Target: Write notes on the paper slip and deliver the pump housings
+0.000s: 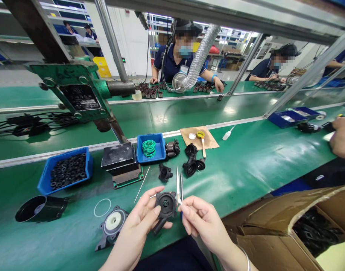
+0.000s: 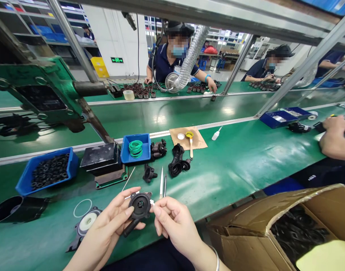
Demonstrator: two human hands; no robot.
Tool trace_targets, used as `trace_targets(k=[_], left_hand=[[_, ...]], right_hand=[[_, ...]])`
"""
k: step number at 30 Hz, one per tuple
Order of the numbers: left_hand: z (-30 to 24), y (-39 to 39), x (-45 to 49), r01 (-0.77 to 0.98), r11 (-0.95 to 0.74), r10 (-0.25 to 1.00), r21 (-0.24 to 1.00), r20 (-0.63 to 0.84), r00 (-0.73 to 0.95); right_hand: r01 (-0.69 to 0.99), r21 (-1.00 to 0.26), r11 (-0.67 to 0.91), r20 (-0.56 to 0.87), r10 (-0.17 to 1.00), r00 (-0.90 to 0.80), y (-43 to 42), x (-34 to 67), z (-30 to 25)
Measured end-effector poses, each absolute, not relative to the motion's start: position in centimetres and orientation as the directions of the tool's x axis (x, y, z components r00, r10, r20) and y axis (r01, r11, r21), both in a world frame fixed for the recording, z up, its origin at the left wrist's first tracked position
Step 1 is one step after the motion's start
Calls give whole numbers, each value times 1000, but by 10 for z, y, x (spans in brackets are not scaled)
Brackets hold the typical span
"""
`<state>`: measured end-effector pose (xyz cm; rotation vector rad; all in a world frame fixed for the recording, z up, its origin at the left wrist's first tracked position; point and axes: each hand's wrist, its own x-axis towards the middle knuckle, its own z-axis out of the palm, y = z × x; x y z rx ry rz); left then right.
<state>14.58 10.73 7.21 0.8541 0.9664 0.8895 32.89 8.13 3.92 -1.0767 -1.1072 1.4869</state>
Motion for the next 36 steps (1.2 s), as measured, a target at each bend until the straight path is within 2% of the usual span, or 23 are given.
trace_targets(k=[26, 36], left_hand=[[75, 107, 148, -209, 377, 916, 903, -330, 228], [75, 109, 146, -264, 469, 878, 843, -412, 244]], right_hand=[[-141, -982, -128, -107, 983, -150, 80, 329, 38], [-113, -987, -110, -93, 984, -151, 80, 327, 41]])
